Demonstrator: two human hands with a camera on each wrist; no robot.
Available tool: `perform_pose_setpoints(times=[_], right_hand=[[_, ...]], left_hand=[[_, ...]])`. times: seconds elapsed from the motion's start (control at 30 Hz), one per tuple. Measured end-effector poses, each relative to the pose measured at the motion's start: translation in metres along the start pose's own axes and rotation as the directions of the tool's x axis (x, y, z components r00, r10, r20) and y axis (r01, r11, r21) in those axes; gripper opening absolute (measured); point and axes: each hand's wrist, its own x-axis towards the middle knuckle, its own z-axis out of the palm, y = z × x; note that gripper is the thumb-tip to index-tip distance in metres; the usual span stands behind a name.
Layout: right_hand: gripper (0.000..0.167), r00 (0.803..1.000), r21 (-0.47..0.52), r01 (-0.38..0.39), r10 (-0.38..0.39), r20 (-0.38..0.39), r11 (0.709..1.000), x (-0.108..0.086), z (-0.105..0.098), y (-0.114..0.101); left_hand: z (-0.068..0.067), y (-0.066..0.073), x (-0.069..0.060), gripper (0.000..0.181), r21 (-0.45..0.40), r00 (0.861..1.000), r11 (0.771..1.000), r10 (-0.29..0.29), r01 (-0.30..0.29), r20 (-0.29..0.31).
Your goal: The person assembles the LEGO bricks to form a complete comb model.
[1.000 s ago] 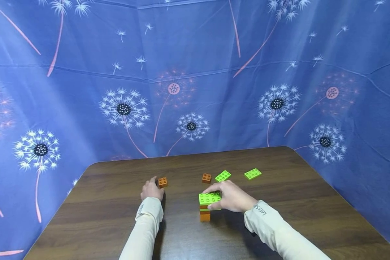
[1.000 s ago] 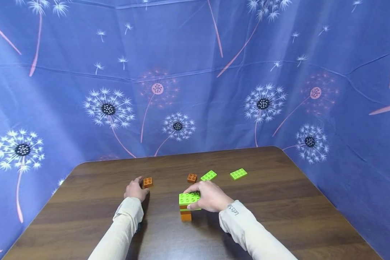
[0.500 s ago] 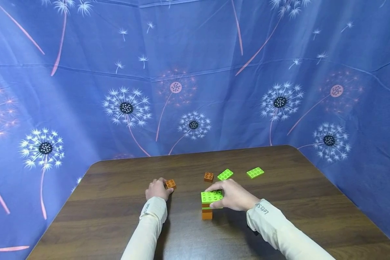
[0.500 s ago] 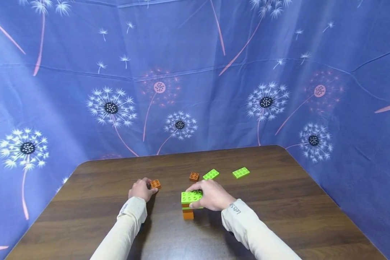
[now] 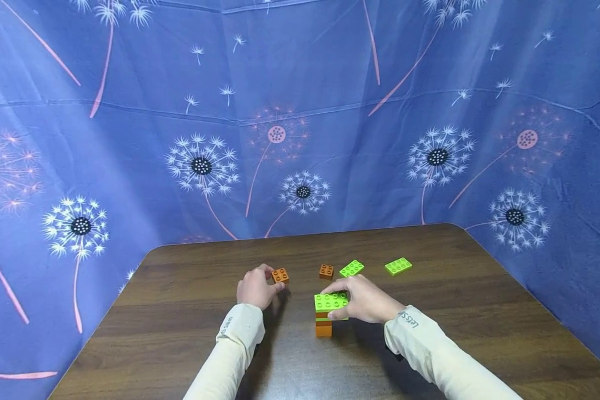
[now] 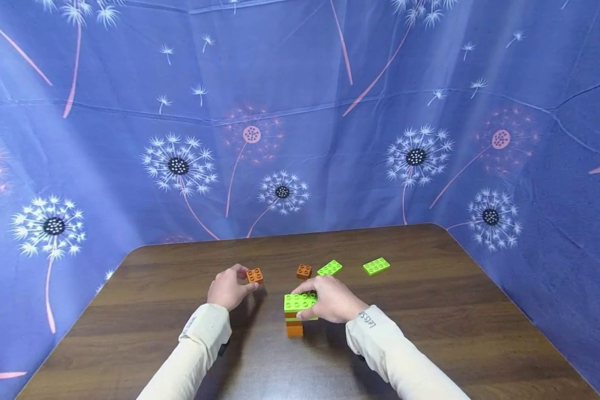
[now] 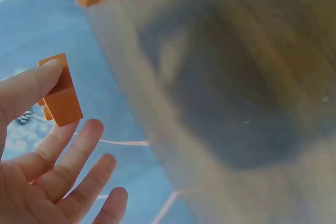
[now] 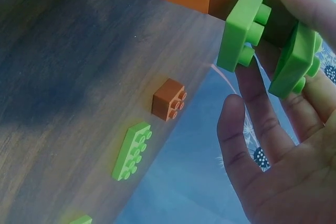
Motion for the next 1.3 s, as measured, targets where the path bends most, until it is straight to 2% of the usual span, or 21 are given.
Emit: perform_pose_setpoints(times=[0.37,0.5,0.73,0.9,1.0,1.2,1.3], right_hand=[[0.042,1.000,0.025,0.003,-0.004,0.013,1.000,0.000,-0.002,0.002],[0.042,1.000,0.031,0.008,-0.009,0.022,0.999,0.001,-0.002,0.001],[0.042,0.999,0.028,-0.007,0.006,0.038,1.000,0.003,-0.001,0.001],[0.043,0.999,0.000,-0.017,0.017,0.031,1.000,0.004,0.000,0.001],[0.045,0.999,0.000,-0.026,0.026,0.031,1.000,0.005,0.000,0.001],[0.046,0.999,-0.018,-0.037,0.038,0.030,0.999,0.005,0.001,0.000],[0.042,0.999,-0.024,-0.030,0.031,0.033,0.999,0.006,0.001,0.000]], left_hand=[[-0.019,0.031,-0.012,0.040,-0.036,0.992,0.993,0.117,-0.115,0.049],[-0.024,0.042,-0.018,0.039,-0.073,0.984,0.987,0.153,-0.146,0.093],[-0.031,0.058,-0.027,0.039,-0.118,0.960,0.970,0.228,-0.211,0.164],[-0.035,0.065,-0.032,0.035,-0.123,0.932,0.953,0.296,-0.275,0.210],[-0.036,0.067,-0.035,0.034,-0.125,0.917,0.949,0.313,-0.290,0.247],[-0.033,0.070,-0.037,0.035,-0.131,0.907,0.947,0.319,-0.294,0.275],[-0.033,0.071,-0.038,0.035,-0.112,0.900,0.944,0.331,-0.311,0.284]])
